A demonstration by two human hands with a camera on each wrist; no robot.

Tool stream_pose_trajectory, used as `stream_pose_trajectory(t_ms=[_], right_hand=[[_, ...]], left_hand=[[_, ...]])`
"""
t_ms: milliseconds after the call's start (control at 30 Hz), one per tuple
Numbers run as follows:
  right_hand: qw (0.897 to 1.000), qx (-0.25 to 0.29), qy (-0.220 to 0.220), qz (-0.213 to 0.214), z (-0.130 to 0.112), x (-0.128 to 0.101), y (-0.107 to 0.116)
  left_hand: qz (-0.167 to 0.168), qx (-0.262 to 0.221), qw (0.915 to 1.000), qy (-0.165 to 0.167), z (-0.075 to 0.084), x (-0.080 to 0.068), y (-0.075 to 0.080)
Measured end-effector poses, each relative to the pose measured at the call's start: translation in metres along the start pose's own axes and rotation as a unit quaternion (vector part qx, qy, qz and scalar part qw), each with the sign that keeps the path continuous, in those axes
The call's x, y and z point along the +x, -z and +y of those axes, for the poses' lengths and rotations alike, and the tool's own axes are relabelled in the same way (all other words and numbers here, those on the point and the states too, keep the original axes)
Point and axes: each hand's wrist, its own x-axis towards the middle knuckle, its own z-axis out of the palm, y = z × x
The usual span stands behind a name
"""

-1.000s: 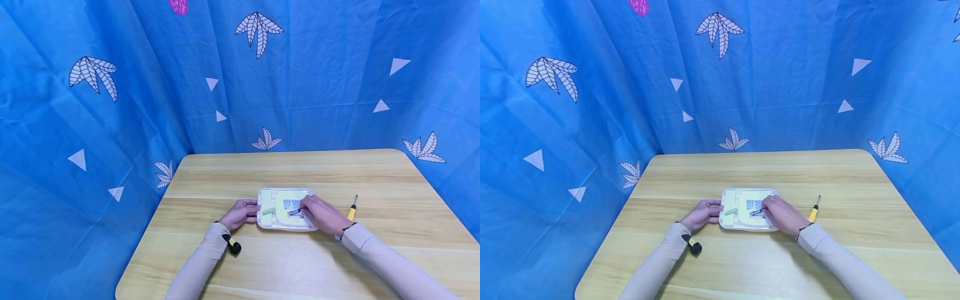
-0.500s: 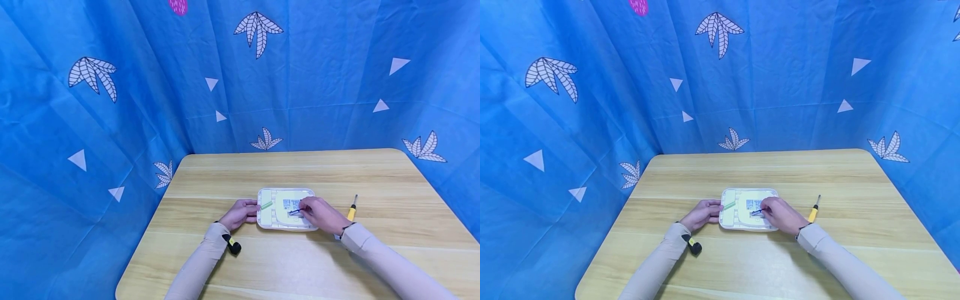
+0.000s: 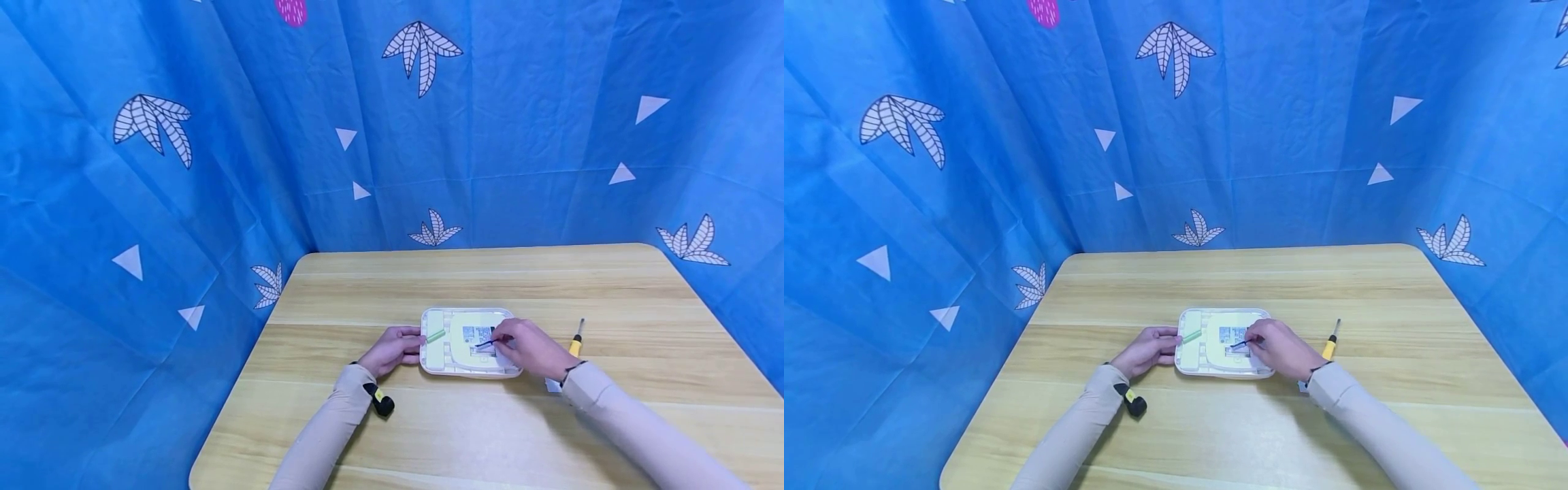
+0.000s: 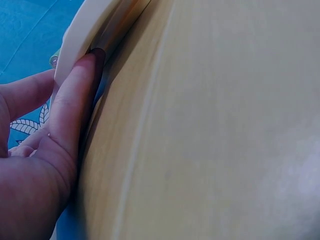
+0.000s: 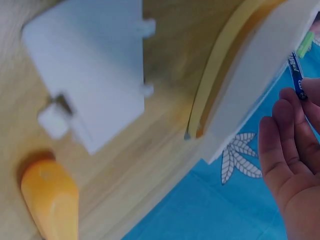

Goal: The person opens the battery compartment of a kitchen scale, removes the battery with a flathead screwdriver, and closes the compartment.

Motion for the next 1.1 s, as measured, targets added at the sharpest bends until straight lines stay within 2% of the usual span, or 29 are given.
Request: stream_pose_trajectory(t_ms=[300,567,700,1100], right_hand=[[1.0,0.005,-0.021,0.017,0.011,-0.003,0.024],[0.997,-0.007,-0.072,0.021,0.031,-0.005,0.047],[0.995,-0.013,-0.095,0.021,0.042,-0.007,0.054],[0.992,-0.038,-0.114,0.036,0.079,-0.014,0.063]], left_hand=[[-0.007,0.0,1.0,0.003,0.002,0.0,0.0],[-0.008,-0.001,1.0,0.0,0.002,-0.002,0.0],[-0.006,-0.001,1.0,0.0,0.002,-0.001,0.0],[-0.003,0.008,1.0,-0.003,0.001,-0.002,-0.001]])
